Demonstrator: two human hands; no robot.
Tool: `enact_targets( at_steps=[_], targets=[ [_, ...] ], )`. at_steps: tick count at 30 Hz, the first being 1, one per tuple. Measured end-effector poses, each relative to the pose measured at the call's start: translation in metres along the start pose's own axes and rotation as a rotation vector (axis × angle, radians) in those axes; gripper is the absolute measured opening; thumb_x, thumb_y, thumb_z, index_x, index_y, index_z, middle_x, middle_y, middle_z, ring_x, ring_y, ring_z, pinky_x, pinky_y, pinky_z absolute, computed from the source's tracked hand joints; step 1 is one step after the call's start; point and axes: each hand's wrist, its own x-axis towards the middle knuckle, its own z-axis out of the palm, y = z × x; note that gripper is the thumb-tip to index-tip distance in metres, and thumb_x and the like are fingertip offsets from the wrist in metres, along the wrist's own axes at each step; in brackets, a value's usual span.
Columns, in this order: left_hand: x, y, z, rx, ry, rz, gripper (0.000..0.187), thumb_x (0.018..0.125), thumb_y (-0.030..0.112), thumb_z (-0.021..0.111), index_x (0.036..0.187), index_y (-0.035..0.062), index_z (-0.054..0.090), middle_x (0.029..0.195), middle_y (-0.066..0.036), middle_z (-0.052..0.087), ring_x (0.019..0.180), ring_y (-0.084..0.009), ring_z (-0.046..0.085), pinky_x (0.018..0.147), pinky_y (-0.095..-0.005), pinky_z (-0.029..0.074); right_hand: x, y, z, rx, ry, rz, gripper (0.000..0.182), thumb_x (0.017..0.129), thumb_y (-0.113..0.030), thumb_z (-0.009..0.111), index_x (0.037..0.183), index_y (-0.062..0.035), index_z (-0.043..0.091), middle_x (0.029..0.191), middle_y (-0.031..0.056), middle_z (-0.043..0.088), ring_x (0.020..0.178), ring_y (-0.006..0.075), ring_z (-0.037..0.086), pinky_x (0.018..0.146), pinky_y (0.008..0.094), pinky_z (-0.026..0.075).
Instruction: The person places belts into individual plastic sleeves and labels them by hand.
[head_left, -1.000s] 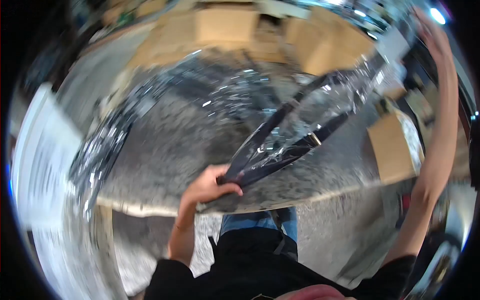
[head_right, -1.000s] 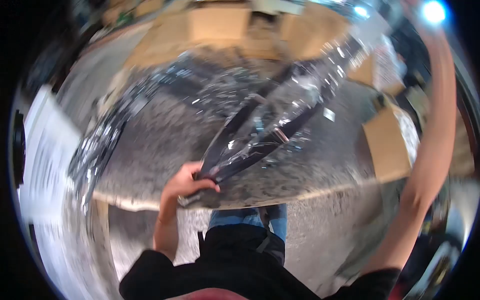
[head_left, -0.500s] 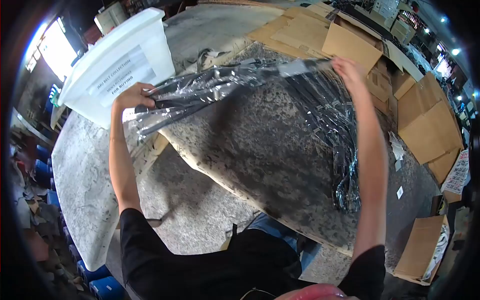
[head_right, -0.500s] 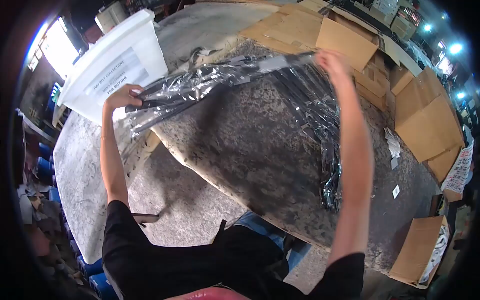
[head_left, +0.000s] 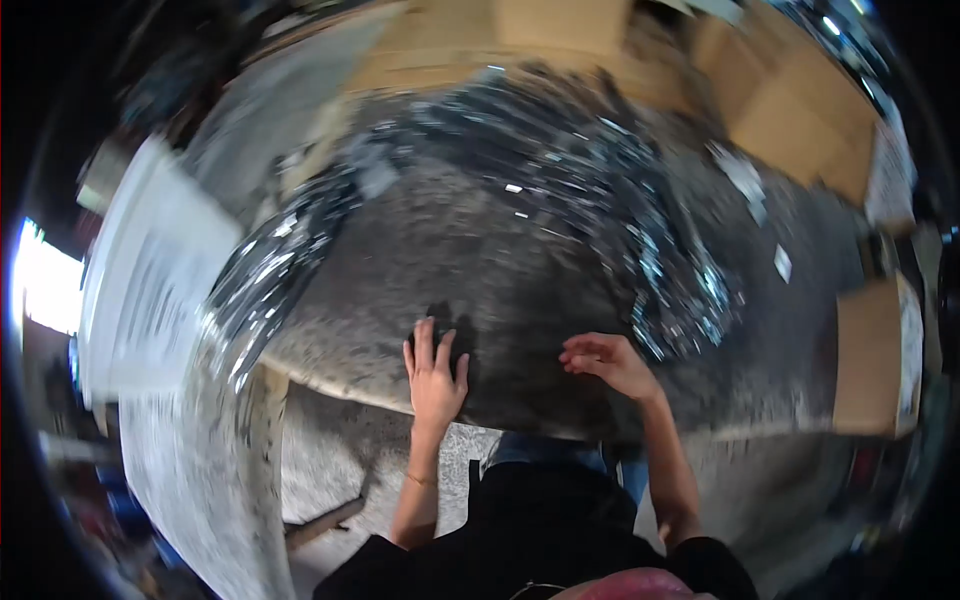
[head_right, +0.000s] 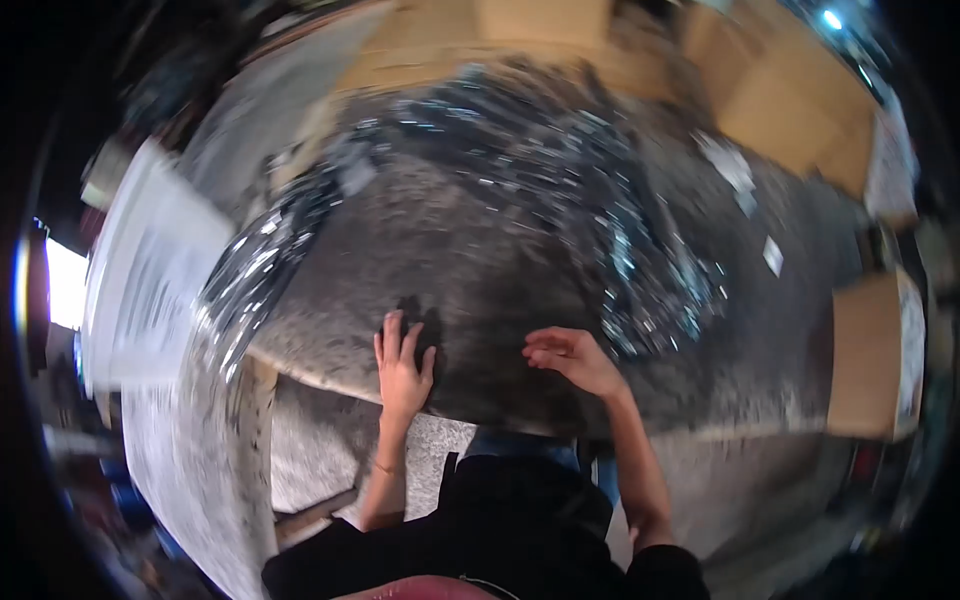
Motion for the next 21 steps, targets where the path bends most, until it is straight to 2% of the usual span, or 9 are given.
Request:
enact_targets(
  at_steps=[1,3,4,9,12,13,15,18,21],
  targets=[
    [0.002,0.017,0.01,-0.026,-0.054,0.061,0.039,0.082,0.02,0.065,0.118,0.0051,0.056,0.141,-0.018,0.036,0.135,-0.0362,0.029,0.107,-0.053,0.025,-0.033,0.0,-0.012,0.033,0.113,-0.015,0.027,0.088,-0.005,0.061,0.113,0.004,0.057,0.098,0.0099,0.067,0.085,0.0148,0.063,0.076,0.0269,0.051],
    [0.002,0.049,0.026,-0.416,0.132,-0.104,0.031,0.08,0.012,0.065,0.11,0.0034,0.059,0.135,-0.017,0.043,0.132,-0.0353,0.035,0.105,-0.0486,0.031,-0.088,0.0,-0.04,-0.004,0.358,-0.061,0.023,0.088,-0.005,0.06,0.109,0.0053,0.059,0.094,0.0109,0.067,0.082,0.015,0.064,0.074,0.0271,0.051],
    [0.005,0.066,0.032,-0.419,0.109,-0.088,0.031,0.08,0.012,0.065,0.11,0.0034,0.059,0.135,-0.017,0.043,0.132,-0.0353,0.035,0.105,-0.0486,0.031,-0.106,0.008,-0.057,-0.03,0.505,-0.153,0.02,0.089,-0.007,0.06,0.105,0.0047,0.061,0.09,0.0109,0.067,0.078,0.0143,0.063,0.071,0.0264,0.051],
    [0.046,0.153,0.051,-0.571,-0.168,0.6,0.025,0.078,0.006,0.065,0.102,0.0018,0.06,0.119,-0.014,0.055,0.12,-0.0333,0.048,0.1,-0.0424,0.039,-0.156,0.029,-0.142,-0.121,1.157,-0.347,0.018,0.091,-0.015,0.059,0.096,0.0018,0.062,0.078,0.0032,0.063,0.068,0.0088,0.057,0.062,0.0232,0.048],
    [0.08,0.192,0.066,-0.582,-0.205,0.714,0.025,0.079,0.007,0.065,0.103,0.0019,0.06,0.122,-0.014,0.055,0.118,-0.0333,0.05,0.099,-0.0411,0.04,-0.159,0.035,-0.164,-0.134,1.366,-0.409,0.017,0.091,-0.015,0.059,0.095,0.0015,0.063,0.077,0.0032,0.063,0.067,0.0086,0.057,0.057,0.0228,0.047],
    [0.09,0.205,0.07,-0.569,-0.239,0.73,0.025,0.079,0.007,0.065,0.103,0.0019,0.06,0.122,-0.014,0.055,0.118,-0.0333,0.05,0.099,-0.0411,0.04,-0.159,0.039,-0.16,-0.102,1.388,-0.395,0.017,0.091,-0.015,0.059,0.095,0.0015,0.063,0.077,0.0032,0.063,0.067,0.0086,0.057,0.057,0.0228,0.047],
    [0.113,0.235,0.077,-0.457,-0.263,0.835,0.031,0.078,0.009,0.067,0.107,0.003,0.059,0.125,-0.014,0.053,0.12,-0.0326,0.048,0.1,-0.0415,0.039,-0.151,0.034,-0.152,-0.432,1.383,-0.363,0.015,0.09,-0.013,0.06,0.095,0.0012,0.064,0.076,0.0031,0.064,0.064,0.0078,0.057,0.052,0.0226,0.046],
    [0.121,0.264,0.097,-0.33,-0.298,0.962,0.037,0.077,0.012,0.068,0.112,0.0038,0.058,0.128,-0.013,0.049,0.121,-0.0321,0.046,0.099,-0.0422,0.039,-0.152,0.03,-0.151,-0.453,1.388,-0.368,0.013,0.089,-0.011,0.061,0.094,0.0012,0.064,0.074,0.0035,0.064,0.062,0.0068,0.056,0.052,0.0227,0.046],
    [0.126,0.276,0.108,-0.287,-0.32,0.94,0.046,0.076,0.015,0.071,0.117,0.0043,0.055,0.129,-0.012,0.048,0.121,-0.0325,0.044,0.097,-0.0423,0.039,-0.162,0.021,-0.159,-0.223,1.342,-0.329,0.013,0.088,-0.01,0.061,0.092,0.0019,0.064,0.072,0.0038,0.063,0.062,0.0069,0.056,0.052,0.0244,0.046]
  ],
)
